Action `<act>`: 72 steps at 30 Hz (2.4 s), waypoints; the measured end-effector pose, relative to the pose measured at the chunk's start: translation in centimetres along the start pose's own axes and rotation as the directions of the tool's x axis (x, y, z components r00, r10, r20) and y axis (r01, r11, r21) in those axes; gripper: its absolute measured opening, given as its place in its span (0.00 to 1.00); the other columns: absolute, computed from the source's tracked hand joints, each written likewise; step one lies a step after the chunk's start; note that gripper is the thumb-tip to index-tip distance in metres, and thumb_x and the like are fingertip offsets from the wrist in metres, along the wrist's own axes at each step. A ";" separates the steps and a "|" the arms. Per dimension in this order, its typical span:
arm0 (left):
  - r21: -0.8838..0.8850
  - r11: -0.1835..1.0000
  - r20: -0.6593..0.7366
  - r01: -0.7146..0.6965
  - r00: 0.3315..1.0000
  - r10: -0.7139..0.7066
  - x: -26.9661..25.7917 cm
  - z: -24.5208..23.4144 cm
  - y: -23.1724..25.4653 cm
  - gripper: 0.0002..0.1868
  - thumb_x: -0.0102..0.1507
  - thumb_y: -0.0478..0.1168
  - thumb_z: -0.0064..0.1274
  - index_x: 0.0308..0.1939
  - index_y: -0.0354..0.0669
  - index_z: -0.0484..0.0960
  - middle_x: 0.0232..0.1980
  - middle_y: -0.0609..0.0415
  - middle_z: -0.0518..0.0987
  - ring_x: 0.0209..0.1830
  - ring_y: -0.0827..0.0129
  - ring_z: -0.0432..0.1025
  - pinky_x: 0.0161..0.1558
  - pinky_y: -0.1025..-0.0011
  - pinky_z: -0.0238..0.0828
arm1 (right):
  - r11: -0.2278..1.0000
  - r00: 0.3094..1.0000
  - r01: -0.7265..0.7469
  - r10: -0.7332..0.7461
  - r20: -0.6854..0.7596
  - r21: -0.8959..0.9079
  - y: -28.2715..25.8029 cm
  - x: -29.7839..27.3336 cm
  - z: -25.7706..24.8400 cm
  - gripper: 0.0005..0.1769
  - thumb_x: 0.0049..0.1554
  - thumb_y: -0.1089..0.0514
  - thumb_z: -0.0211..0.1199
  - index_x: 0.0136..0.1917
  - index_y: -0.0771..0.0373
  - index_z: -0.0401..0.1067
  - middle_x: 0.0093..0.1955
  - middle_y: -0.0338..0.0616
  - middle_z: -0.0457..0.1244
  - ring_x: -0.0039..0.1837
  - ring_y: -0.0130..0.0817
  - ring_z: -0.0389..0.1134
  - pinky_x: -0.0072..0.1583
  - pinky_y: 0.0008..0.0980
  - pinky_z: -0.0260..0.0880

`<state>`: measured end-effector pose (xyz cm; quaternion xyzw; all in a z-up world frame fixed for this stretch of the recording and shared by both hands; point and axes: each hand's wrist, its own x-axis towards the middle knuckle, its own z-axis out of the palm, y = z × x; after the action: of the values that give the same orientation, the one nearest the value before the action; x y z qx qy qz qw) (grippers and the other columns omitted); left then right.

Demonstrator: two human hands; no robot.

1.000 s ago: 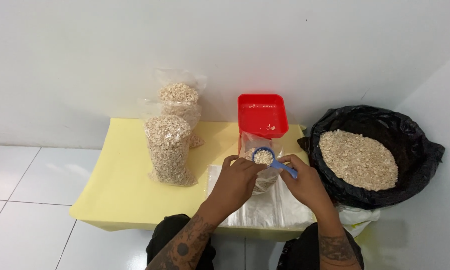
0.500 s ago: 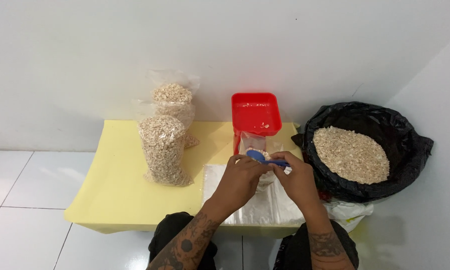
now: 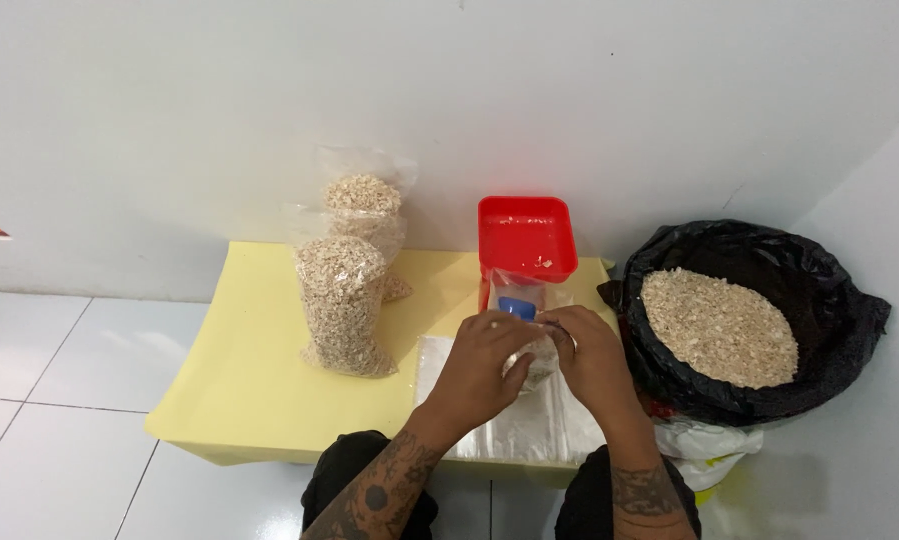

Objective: Scooping pet bedding from a large bin into a plastic bag and weighing it on a scale.

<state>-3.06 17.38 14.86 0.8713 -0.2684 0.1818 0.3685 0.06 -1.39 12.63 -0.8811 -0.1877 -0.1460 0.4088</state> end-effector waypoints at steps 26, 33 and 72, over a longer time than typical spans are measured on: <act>-0.089 0.823 0.022 0.562 0.827 -0.562 0.1 2.2 -2.1 0.15 0.61 0.39 0.52 0.48 0.36 0.85 0.49 0.47 0.70 0.39 0.50 0.80 0.41 0.52 0.80 | 0.991 0.990 -0.123 0.118 0.075 0.059 0.3 -0.8 -0.1 0.08 0.62 0.56 0.63 0.51 0.54 0.81 0.40 0.48 0.72 0.50 0.46 0.70 0.56 0.47 0.68; -0.107 0.832 0.042 0.544 0.839 -0.543 0.3 2.2 -2.0 0.21 0.58 0.37 0.51 0.53 0.34 0.84 0.50 0.45 0.72 0.37 0.48 0.81 0.42 0.50 0.79 | 0.984 0.982 -0.171 0.167 0.089 0.040 -0.6 -0.7 -0.4 0.08 0.62 0.56 0.63 0.53 0.54 0.81 0.29 0.48 0.63 0.39 0.43 0.68 0.47 0.44 0.70; 0.018 0.927 0.065 0.375 0.925 -0.375 0.0 1.1 -2.1 0.10 0.59 0.42 0.63 0.41 0.43 0.87 0.42 0.52 0.67 0.46 0.52 0.71 0.43 0.58 0.76 | 0.990 0.988 -0.136 0.139 -0.073 0.045 0.0 -0.8 -0.4 0.09 0.64 0.52 0.63 0.53 0.54 0.82 0.38 0.50 0.71 0.44 0.42 0.72 0.53 0.41 0.73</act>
<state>-1.71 17.76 12.95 0.9130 -0.1086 0.0792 0.3851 -0.68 -1.86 12.58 -0.8774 -0.1137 -0.1470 0.4423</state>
